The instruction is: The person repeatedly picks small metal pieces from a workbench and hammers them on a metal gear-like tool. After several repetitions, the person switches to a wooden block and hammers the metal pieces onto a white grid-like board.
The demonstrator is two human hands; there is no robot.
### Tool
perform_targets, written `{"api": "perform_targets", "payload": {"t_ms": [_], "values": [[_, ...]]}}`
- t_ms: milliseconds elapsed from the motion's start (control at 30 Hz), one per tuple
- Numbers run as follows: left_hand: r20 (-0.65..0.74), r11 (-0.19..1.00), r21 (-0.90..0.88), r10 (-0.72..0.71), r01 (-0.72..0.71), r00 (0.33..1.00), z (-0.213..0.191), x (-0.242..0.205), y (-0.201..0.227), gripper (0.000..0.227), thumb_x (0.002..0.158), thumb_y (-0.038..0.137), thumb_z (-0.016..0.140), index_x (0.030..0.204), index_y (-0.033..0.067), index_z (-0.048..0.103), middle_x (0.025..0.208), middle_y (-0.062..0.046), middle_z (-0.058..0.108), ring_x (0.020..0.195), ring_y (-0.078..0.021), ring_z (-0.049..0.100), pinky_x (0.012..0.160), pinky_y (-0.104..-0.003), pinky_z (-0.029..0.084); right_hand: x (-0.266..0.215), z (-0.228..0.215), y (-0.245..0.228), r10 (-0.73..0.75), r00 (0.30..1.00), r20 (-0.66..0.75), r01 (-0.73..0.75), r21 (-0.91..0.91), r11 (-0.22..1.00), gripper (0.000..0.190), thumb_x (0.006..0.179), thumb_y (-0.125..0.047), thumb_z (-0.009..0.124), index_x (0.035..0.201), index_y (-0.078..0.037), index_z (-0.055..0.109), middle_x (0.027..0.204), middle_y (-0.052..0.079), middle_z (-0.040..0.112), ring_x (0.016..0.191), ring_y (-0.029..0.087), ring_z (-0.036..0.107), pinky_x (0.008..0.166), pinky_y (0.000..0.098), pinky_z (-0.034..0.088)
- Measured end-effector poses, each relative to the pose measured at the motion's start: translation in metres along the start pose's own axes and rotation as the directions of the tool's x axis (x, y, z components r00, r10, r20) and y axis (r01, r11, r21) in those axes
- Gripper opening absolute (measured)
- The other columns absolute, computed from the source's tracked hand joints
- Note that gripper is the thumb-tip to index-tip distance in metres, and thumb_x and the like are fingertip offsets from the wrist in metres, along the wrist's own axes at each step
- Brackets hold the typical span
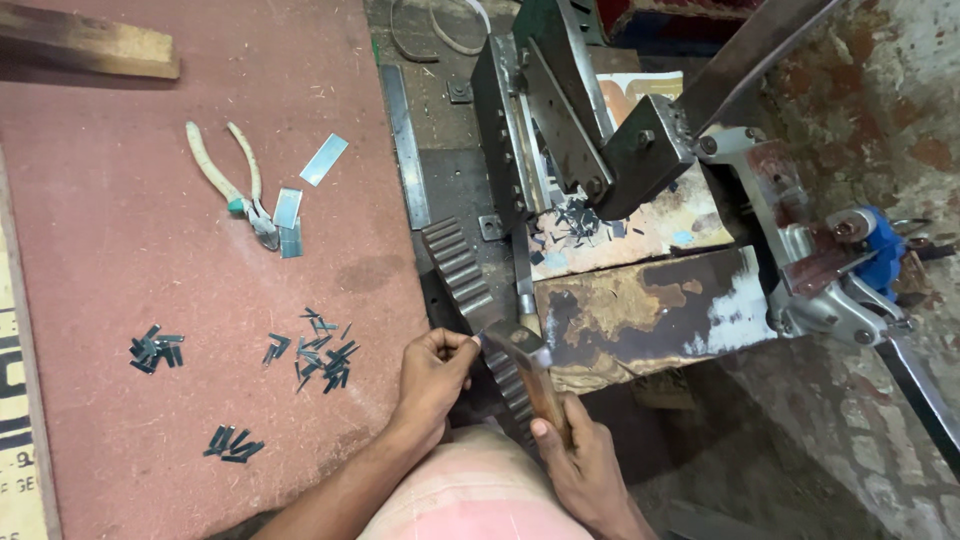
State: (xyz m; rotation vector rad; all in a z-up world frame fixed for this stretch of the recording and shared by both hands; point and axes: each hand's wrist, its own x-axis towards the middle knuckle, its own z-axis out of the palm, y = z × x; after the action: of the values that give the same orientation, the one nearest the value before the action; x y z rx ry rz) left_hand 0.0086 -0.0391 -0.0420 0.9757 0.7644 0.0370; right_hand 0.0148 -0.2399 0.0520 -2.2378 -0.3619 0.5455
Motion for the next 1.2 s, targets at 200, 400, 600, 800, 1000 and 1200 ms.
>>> {"api": "perform_targets", "payload": {"t_ms": [200,400,600,800,1000,1200], "values": [[-0.021,0.999,0.01,-0.036,0.037,0.999,0.0009,-0.0048,0.0058,0.013,0.089,0.011,0.074,0.082,0.0,0.07,0.067,-0.002,0.064,0.052,-0.008,0.053,0.048,-0.024,0.043,0.0025,0.0041,-0.0034,-0.038,0.999,-0.023,0.038,-0.005,0.999,0.024,0.097,-0.025,0.063,0.104,-0.002,0.06,0.058,0.007,0.053,0.053,0.011,0.047,0.048,0.0317,0.043],[-0.025,0.999,-0.034,-0.03,0.029,0.999,0.0023,-0.0071,0.0032,0.012,0.088,0.009,0.074,0.082,0.0001,0.07,0.067,-0.002,0.064,0.053,-0.0078,0.053,0.048,-0.024,0.043,-0.0009,0.0028,-0.0016,0.012,1.0,-0.023,-0.011,0.034,0.999,0.023,0.095,-0.024,0.063,0.104,-0.003,0.062,0.055,0.007,0.055,0.05,0.012,0.049,0.046,0.0329,0.043],[-0.033,0.998,-0.03,-0.051,0.05,0.998,0.0034,-0.0051,0.0027,0.012,0.088,0.009,0.074,0.081,0.0001,0.069,0.066,-0.002,0.064,0.052,-0.0082,0.053,0.048,-0.024,0.042,0.0018,0.0047,0.0031,0.009,1.0,-0.027,-0.009,-0.006,1.0,0.022,0.097,-0.023,0.064,0.102,-0.002,0.062,0.057,0.006,0.052,0.051,0.012,0.048,0.048,0.0314,0.042],[-0.015,0.996,-0.074,-0.046,0.045,0.999,0.0013,-0.0048,-0.001,0.013,0.088,0.008,0.074,0.08,-0.0002,0.068,0.065,-0.002,0.062,0.051,-0.009,0.053,0.048,-0.025,0.042,0.0011,0.0028,0.0057,-0.055,0.998,-0.019,0.056,0.024,0.998,0.024,0.097,-0.025,0.061,0.106,-0.003,0.061,0.057,0.003,0.055,0.05,0.01,0.051,0.047,0.0299,0.044],[-0.004,0.994,-0.104,-0.039,0.038,0.999,0.0017,-0.0056,0.0026,0.014,0.089,0.008,0.073,0.078,-0.0002,0.067,0.064,-0.003,0.062,0.051,-0.0095,0.052,0.048,-0.026,0.042,0.004,0.0021,0.0032,0.036,0.999,-0.007,-0.035,0.085,0.996,0.024,0.095,-0.024,0.062,0.107,-0.003,0.063,0.055,0.003,0.058,0.049,0.009,0.054,0.046,0.0304,0.045],[0.014,0.991,-0.121,-0.051,0.052,0.999,0.0016,-0.0054,0.0069,0.016,0.089,0.007,0.072,0.076,0.0008,0.065,0.062,-0.003,0.061,0.051,-0.0106,0.053,0.049,-0.026,0.043,0.0035,0.0016,0.0043,0.042,0.999,0.034,-0.042,-0.001,0.999,0.024,0.097,-0.025,0.065,0.103,-0.002,0.064,0.055,0.005,0.05,0.05,0.01,0.045,0.046,0.032,0.04]]}}
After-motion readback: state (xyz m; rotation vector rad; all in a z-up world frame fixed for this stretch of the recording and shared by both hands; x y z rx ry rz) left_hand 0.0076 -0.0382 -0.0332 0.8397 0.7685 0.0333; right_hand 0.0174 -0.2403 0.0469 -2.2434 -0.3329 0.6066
